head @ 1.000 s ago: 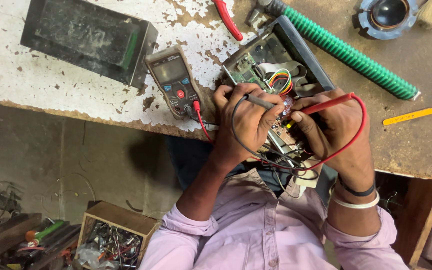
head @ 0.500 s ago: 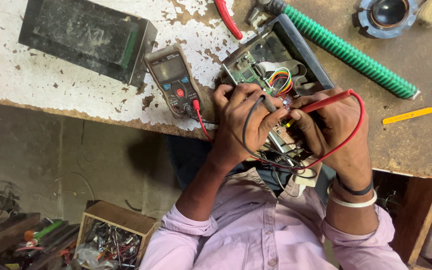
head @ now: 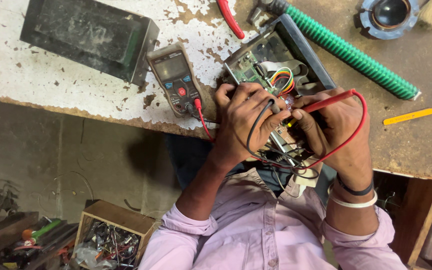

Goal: The person uses a multimeter to test points on an exposed circuit board inside a disassembled electronic device. They repeatedly touch the red and black probes to various components and connectors while observing the multimeter display.

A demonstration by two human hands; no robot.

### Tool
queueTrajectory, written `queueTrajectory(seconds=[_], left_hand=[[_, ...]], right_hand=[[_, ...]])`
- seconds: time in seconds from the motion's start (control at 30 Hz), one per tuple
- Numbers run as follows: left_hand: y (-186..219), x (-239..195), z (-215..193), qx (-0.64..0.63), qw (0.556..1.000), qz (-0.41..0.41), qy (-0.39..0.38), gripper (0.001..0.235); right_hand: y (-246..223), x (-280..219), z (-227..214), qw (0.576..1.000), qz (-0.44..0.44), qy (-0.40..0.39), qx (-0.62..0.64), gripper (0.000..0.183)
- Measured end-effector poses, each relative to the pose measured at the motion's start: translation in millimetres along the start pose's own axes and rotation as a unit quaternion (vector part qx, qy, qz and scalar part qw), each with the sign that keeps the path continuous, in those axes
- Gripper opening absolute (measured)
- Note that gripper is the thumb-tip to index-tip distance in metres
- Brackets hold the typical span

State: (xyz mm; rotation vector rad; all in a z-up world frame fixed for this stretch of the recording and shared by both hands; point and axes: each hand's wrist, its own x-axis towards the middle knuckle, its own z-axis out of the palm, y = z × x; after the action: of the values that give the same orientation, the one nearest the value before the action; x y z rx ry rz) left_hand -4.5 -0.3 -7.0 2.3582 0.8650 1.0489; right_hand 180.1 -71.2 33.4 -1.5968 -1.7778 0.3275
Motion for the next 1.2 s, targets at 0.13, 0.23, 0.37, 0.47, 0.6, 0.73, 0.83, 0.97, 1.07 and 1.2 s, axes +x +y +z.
queueTrajectory(seconds=[0.13,0.23,0.37,0.47,0.6,0.73,0.83,0.97,1.07,1.2], left_hand=[[-2.2,-0.9,1.7,0.005,1.000,0.002,0.007,0.025],[-2.3,-0.7,2.0,0.017,1.000,0.004,0.011,0.027],[-1.6,-1.6,3.3,0.022,1.000,-0.009,0.007,0.028],[-1.5,-1.8,2.5,0.023,1.000,-0.004,0.004,0.026],[0.2,-1.2,0.8,0.013,1.000,-0.005,0.003,0.024],[0.6,-0.8,-0.1,0.000,1.000,-0.009,-0.003,0.023],[1.5,0.8,-0.6,-0.014,1.000,-0.012,0.003,0.023],[3.2,0.3,-1.6,-0.020,1.000,-0.020,0.005,0.021],[3.7,2.7,-3.0,-0.029,0.999,-0.026,0.005,0.019],[3.6,1.6,-6.7,-0.039,0.999,-0.025,0.002,0.018]], right_hand=[[-3.2,-0.7,0.6,1.000,0.015,-0.007,0.005,0.011],[-5.5,0.5,-0.2,1.000,0.024,-0.010,0.011,0.009],[-6.1,-1.7,-0.6,0.999,0.033,-0.013,0.015,0.008],[-5.0,-5.0,-1.5,0.998,0.055,-0.006,0.024,0.009],[-1.6,-8.6,0.1,0.996,0.083,0.027,0.028,0.013],[1.4,-12.1,2.8,0.997,0.066,0.044,0.005,0.016],[2.0,-11.1,3.3,0.997,0.060,0.046,0.002,0.014],[1.3,-10.6,2.3,0.998,0.057,0.028,-0.006,0.012],[1.0,-6.7,1.2,0.999,0.040,0.024,0.001,0.011],[0.3,-4.8,1.5,1.000,0.025,0.010,-0.004,0.010]])
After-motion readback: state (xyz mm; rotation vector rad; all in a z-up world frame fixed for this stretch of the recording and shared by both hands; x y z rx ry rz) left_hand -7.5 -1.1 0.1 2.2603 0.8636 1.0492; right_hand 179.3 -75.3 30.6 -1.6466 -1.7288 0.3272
